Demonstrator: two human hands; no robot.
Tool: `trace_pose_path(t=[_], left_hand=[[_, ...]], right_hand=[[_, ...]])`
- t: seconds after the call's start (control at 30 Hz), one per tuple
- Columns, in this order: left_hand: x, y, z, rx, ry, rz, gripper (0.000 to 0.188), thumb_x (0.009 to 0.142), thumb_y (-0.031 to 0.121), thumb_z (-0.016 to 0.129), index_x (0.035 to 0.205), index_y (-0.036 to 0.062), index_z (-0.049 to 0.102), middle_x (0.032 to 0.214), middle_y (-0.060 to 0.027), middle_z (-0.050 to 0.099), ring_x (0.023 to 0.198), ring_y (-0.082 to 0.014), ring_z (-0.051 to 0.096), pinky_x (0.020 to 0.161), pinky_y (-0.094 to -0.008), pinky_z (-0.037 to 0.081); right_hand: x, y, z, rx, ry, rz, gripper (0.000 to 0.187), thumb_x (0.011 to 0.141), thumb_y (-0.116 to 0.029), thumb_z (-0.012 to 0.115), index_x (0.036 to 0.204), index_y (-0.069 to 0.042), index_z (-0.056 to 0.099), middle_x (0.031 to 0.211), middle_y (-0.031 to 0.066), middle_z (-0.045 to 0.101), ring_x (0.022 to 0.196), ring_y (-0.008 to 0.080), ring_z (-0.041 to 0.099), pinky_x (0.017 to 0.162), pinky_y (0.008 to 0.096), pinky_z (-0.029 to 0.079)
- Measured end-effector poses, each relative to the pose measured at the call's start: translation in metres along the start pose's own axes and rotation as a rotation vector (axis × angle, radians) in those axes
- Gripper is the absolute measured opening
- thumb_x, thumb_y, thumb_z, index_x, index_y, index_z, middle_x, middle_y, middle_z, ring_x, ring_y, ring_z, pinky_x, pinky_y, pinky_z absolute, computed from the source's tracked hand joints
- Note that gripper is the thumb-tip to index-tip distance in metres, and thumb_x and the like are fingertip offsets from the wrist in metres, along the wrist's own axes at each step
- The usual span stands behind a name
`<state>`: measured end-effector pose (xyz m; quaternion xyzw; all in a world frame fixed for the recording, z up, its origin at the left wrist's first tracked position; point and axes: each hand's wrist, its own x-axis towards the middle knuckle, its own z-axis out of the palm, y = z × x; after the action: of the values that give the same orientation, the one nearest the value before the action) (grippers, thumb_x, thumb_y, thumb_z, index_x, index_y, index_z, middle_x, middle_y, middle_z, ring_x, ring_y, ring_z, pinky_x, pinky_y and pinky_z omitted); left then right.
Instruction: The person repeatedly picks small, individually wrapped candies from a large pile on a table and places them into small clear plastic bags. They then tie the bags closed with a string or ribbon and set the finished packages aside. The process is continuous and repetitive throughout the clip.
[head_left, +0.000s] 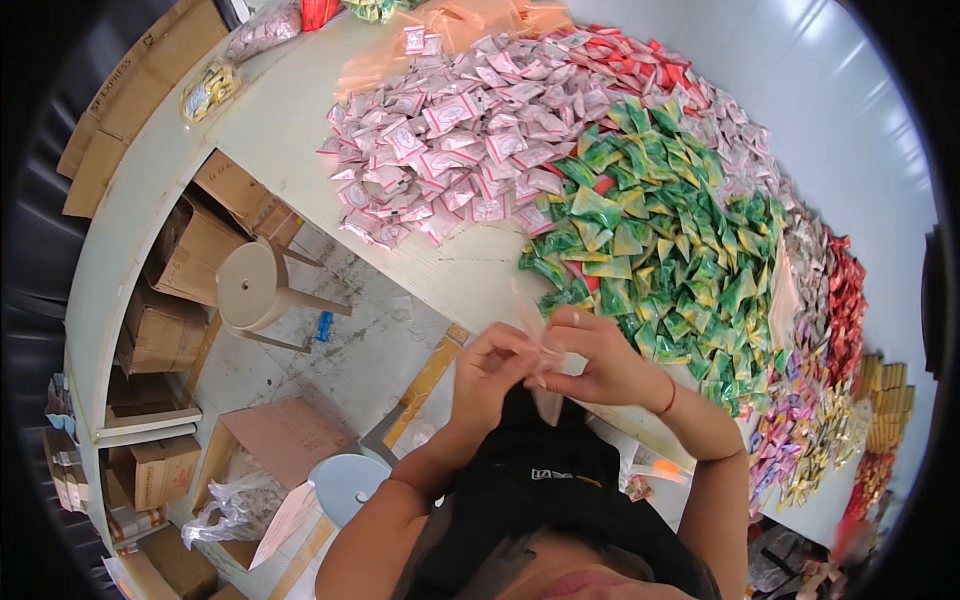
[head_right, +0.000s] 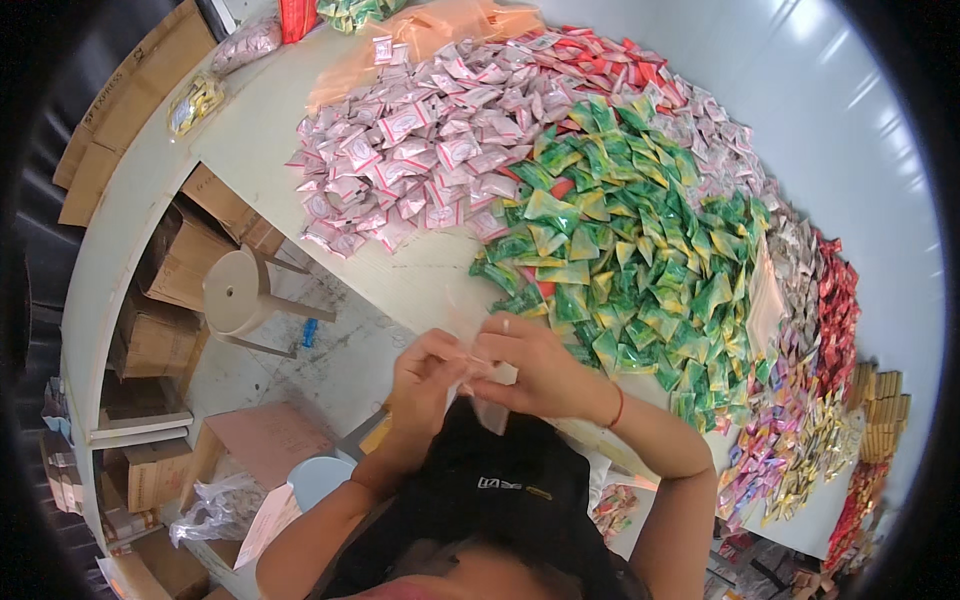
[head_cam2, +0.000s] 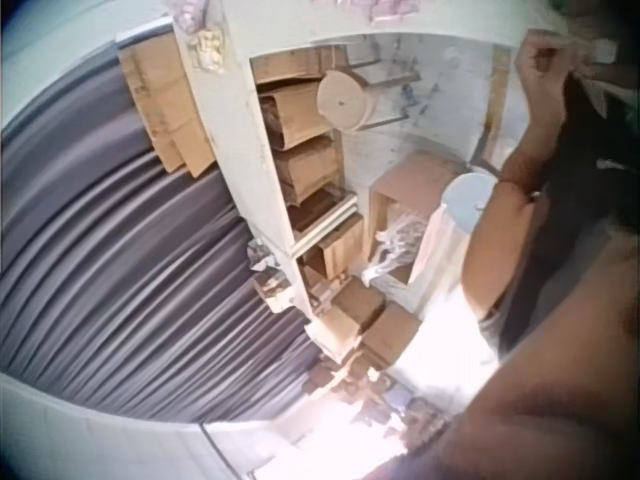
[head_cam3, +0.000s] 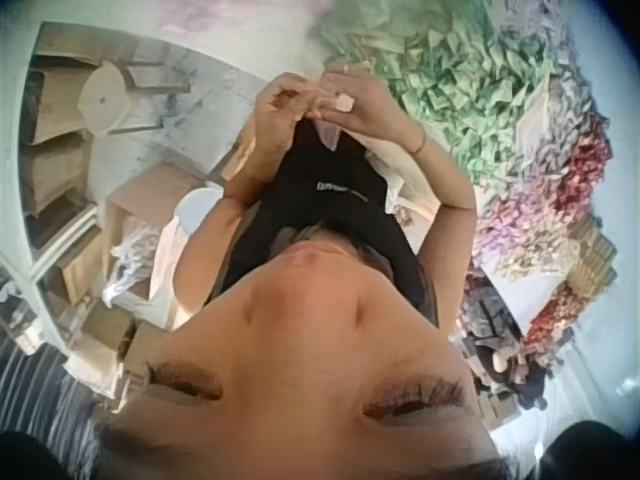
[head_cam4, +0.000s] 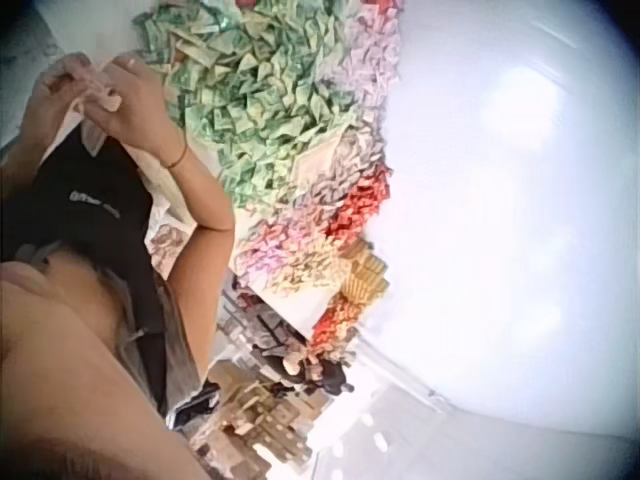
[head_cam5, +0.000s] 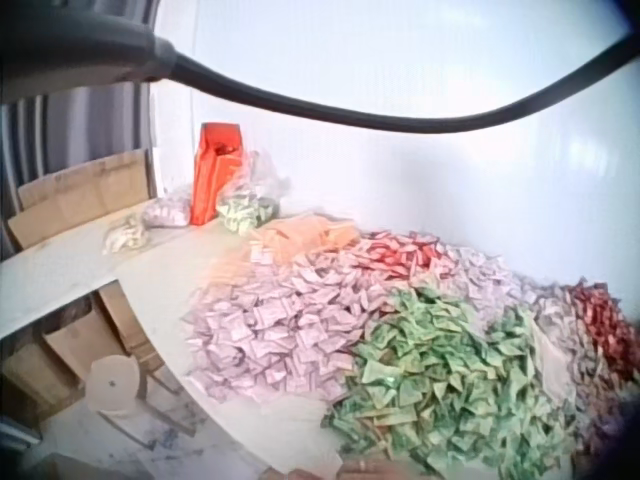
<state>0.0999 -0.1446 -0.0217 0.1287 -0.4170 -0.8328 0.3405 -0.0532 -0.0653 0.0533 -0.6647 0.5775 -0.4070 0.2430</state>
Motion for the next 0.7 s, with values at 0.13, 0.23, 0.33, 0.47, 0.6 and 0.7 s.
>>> trace_pose_path(t=[0.13, 0.23, 0.33, 0.47, 0.6, 0.7], left_hand=[[0.012, 0.006, -0.027, -0.015, 0.293, 0.144, 0.013, 0.079, -0.009, 0.06, 0.085, 0.001, 0.053, 0.092, -0.0038, 0.051, 0.078, -0.0104, 0.054, 0.072, -0.0229, 0.045], [0.022, 0.006, -0.028, -0.006, 0.307, 0.141, 0.015, 0.079, -0.009, 0.06, 0.083, 0.0024, 0.052, 0.09, -0.003, 0.051, 0.076, -0.009, 0.052, 0.069, -0.0217, 0.044], [0.03, 0.002, -0.025, 0.013, 0.27, 0.133, 0.017, 0.078, -0.009, 0.061, 0.083, 0.003, 0.051, 0.089, -0.0031, 0.05, 0.075, -0.0087, 0.051, 0.068, -0.0211, 0.043], [0.036, 0.0, -0.026, 0.007, 0.252, 0.172, 0.018, 0.078, -0.01, 0.061, 0.084, 0.0029, 0.05, 0.089, -0.004, 0.049, 0.075, -0.0095, 0.051, 0.068, -0.0208, 0.043], [0.045, -0.005, -0.02, 0.054, 0.231, 0.176, 0.019, 0.077, -0.01, 0.062, 0.084, 0.0027, 0.05, 0.089, -0.0048, 0.049, 0.074, -0.0109, 0.052, 0.067, -0.0217, 0.044], [0.055, -0.021, -0.016, 0.275, 0.196, 0.254, 0.019, 0.076, -0.009, 0.063, 0.083, 0.0027, 0.051, 0.086, -0.0058, 0.05, 0.073, -0.0131, 0.052, 0.067, -0.0232, 0.044]], right_hand=[[0.079, 0.037, -0.023, -0.158, 0.112, -0.131, 0.032, 0.071, -0.003, 0.068, 0.102, -0.005, 0.06, 0.101, 0.0109, 0.06, 0.096, 0.0312, 0.055, 0.086, 0.0344, 0.043], [0.146, 0.099, -0.042, -0.691, 0.246, -0.253, 0.038, 0.072, -0.001, 0.062, 0.11, -0.005, 0.057, 0.102, 0.0116, 0.06, 0.098, 0.0307, 0.054, 0.087, 0.0378, 0.043], [0.179, 0.141, -0.052, -0.871, 0.154, -0.261, 0.04, 0.072, -0.003, 0.061, 0.111, -0.006, 0.056, 0.1, 0.0117, 0.059, 0.097, 0.0304, 0.053, 0.087, 0.0378, 0.043], [0.183, 0.13, -0.066, -0.685, 0.317, -0.21, 0.039, 0.07, -0.006, 0.063, 0.109, -0.008, 0.057, 0.096, 0.0103, 0.059, 0.097, 0.0281, 0.053, 0.083, 0.0367, 0.044], [0.163, 0.124, -0.123, -0.233, 0.621, 0.036, 0.021, 0.076, -0.008, 0.06, 0.096, -0.006, 0.055, 0.083, 0.0001, 0.056, 0.075, 0.011, 0.053, 0.066, 0.0255, 0.044], [0.148, 0.153, -0.192, -0.175, 0.791, 0.183, 0.024, 0.073, -0.016, 0.065, 0.092, -0.005, 0.055, 0.088, 0.004, 0.056, 0.081, 0.0109, 0.049, 0.069, 0.0267, 0.041]])
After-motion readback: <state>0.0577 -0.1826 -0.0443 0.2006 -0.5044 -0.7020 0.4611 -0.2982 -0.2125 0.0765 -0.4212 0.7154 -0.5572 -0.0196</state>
